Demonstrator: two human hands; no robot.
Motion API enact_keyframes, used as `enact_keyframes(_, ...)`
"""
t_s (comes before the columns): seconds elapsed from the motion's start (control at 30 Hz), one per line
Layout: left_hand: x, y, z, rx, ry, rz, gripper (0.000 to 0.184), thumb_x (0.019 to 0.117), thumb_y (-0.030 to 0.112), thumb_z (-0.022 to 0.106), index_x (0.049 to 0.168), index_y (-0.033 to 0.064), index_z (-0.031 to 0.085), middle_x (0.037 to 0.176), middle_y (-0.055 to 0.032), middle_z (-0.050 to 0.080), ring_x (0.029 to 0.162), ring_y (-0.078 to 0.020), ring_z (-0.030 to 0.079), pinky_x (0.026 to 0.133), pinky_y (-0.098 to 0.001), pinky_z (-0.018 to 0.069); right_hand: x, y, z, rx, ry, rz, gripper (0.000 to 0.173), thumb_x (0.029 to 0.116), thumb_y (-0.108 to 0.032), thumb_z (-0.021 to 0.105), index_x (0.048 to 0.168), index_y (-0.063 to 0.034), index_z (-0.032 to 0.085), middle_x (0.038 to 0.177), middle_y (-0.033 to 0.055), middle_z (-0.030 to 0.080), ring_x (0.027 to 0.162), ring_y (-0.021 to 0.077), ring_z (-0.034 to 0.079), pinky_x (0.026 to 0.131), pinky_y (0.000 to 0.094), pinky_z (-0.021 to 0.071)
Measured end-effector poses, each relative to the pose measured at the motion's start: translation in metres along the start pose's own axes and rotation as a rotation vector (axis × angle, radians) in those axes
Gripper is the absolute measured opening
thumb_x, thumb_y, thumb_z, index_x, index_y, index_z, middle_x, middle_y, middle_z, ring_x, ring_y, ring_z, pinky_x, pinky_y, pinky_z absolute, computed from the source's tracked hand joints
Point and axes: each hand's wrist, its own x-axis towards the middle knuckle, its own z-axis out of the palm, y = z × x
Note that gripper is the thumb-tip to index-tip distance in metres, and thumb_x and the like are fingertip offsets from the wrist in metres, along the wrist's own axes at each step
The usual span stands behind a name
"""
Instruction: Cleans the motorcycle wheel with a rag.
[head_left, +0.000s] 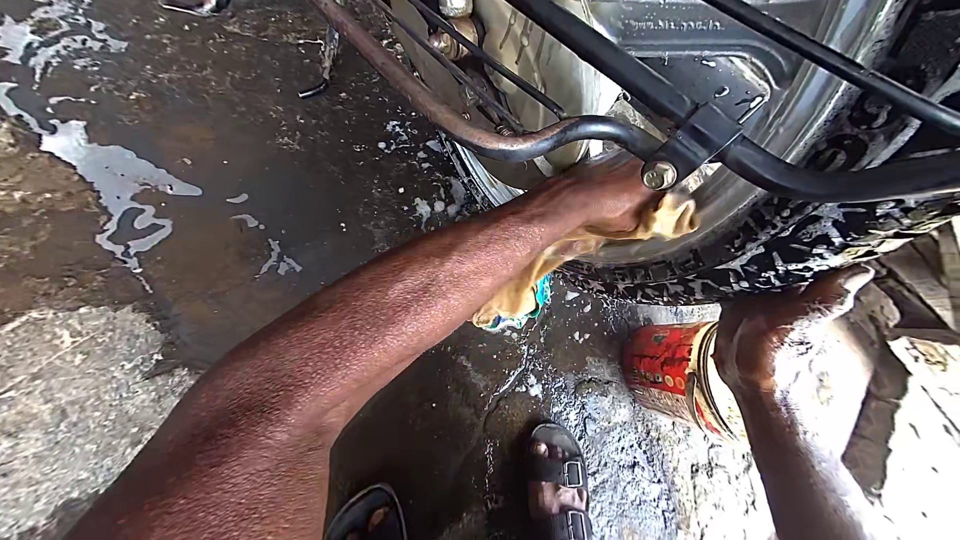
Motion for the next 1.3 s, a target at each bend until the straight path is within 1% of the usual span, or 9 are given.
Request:
enact_keyframes(0.07,0.012,0.006,-0.004,0.009,0.102,-0.175,0.044,0.0902,0.028,0.068,0.126,0.0017,0.065,0.120,-0.0182,0.069,0.115,-0.0297,0.064,0.097,-0.0514,0.0495,0.005,0.005,-0.004,-0.022,0.021,-0.090,0.073,0.1029,-0.066,0.018,0.153,-0.0146,0.029,0.149,0.0051,0.047,0.141,0.0192,0.044,0.117,0.0471,0.0374)
enact_keyframes(0.13,0.043,-0.018,0.024,0.098,0.511,-0.089,0.039,0.0898,0.039,0.069,0.112,0.0070,0.074,0.108,-0.0123,0.074,0.106,-0.0247,0.069,0.092,-0.0435,0.0527,0.006,-0.015,0.012,-0.051,0.084,-0.091,0.068,0.1044,-0.062,0.017,0.149,-0.0138,0.033,0.144,0.0015,0.052,0.138,0.0140,0.046,0.118,0.0414,0.0377)
enact_keyframes(0.23,0.077,-0.018,0.037,-0.227,0.936,0.015,0.025,0.0887,0.011,0.073,0.104,-0.0081,0.074,0.105,-0.0249,0.073,0.108,-0.0317,0.067,0.103,-0.0362,0.0478,0.008,-0.034,0.021,-0.061,0.072,-0.068,0.070,0.1021,-0.067,0.021,0.147,-0.0148,0.033,0.142,-0.0018,0.052,0.138,0.0108,0.046,0.118,0.0380,0.0367)
enact_keyframes(0.33,0.019,0.037,0.015,-0.373,0.644,-0.223,0.031,0.0879,0.006,0.074,0.114,-0.0113,0.069,0.111,-0.0260,0.072,0.109,-0.0292,0.067,0.099,-0.0373,0.0483,0.009,-0.033,0.015,-0.069,0.049,-0.059,0.071,0.1008,-0.069,0.024,0.147,-0.0162,0.033,0.142,-0.0021,0.052,0.137,0.0117,0.047,0.117,0.0394,0.0384)
enact_keyframes(0.63,-0.051,0.030,0.021,-0.041,0.106,-0.291,0.014,0.0942,0.007,0.065,0.102,-0.0003,0.073,0.099,-0.0219,0.072,0.096,-0.0417,0.070,0.081,-0.0588,0.0539,0.002,-0.030,0.009,-0.025,0.104,-0.001,0.072,0.0995,-0.069,0.034,0.148,-0.0161,0.032,0.141,-0.0029,0.052,0.135,0.0116,0.048,0.115,0.0388,0.0399)
enact_keyframes(0.8,-0.067,0.038,0.082,-0.025,0.650,-0.398,0.011,0.0829,0.009,0.074,0.088,-0.0008,0.073,0.091,-0.0176,0.073,0.090,-0.0338,0.072,0.075,-0.0499,0.0589,0.008,-0.036,0.017,-0.009,0.105,0.044,0.076,0.0958,-0.075,0.033,0.145,-0.0173,0.037,0.139,-0.0009,0.055,0.134,0.0147,0.050,0.115,0.0426,0.0405)
enact_keyframes(0.9,-0.082,0.049,0.132,-0.083,1.067,-0.675,0.024,0.0828,0.020,0.074,0.098,0.0005,0.074,0.102,-0.0158,0.074,0.102,-0.0298,0.070,0.094,-0.0479,0.0543,0.006,-0.038,0.019,-0.008,0.070,0.064,0.074,0.0978,-0.074,0.027,0.147,-0.0185,0.035,0.142,-0.0022,0.053,0.137,0.0139,0.047,0.117,0.0418,0.0379)
enact_keyframes(1.17,-0.042,0.107,0.105,-0.516,0.970,-0.394,0.031,0.0944,0.017,0.066,0.118,-0.0031,0.069,0.113,-0.0156,0.071,0.112,-0.0196,0.065,0.106,-0.0355,0.0470,0.001,-0.033,0.020,0.024,0.063,0.046,0.064,0.1048,-0.061,0.018,0.148,-0.0162,0.034,0.144,0.0009,0.051,0.139,0.0156,0.045,0.119,0.0427,0.0359)
enact_keyframes(1.3,-0.069,0.065,0.132,-0.182,0.779,-0.557,0.039,0.0926,0.024,0.068,0.120,-0.0040,0.069,0.120,-0.0233,0.069,0.119,-0.0352,0.063,0.108,-0.0528,0.0449,0.005,-0.039,0.020,-0.002,0.071,0.069,0.067,0.1034,-0.064,0.016,0.148,-0.0175,0.034,0.144,-0.0010,0.052,0.139,0.0136,0.045,0.119,0.0414,0.0362)
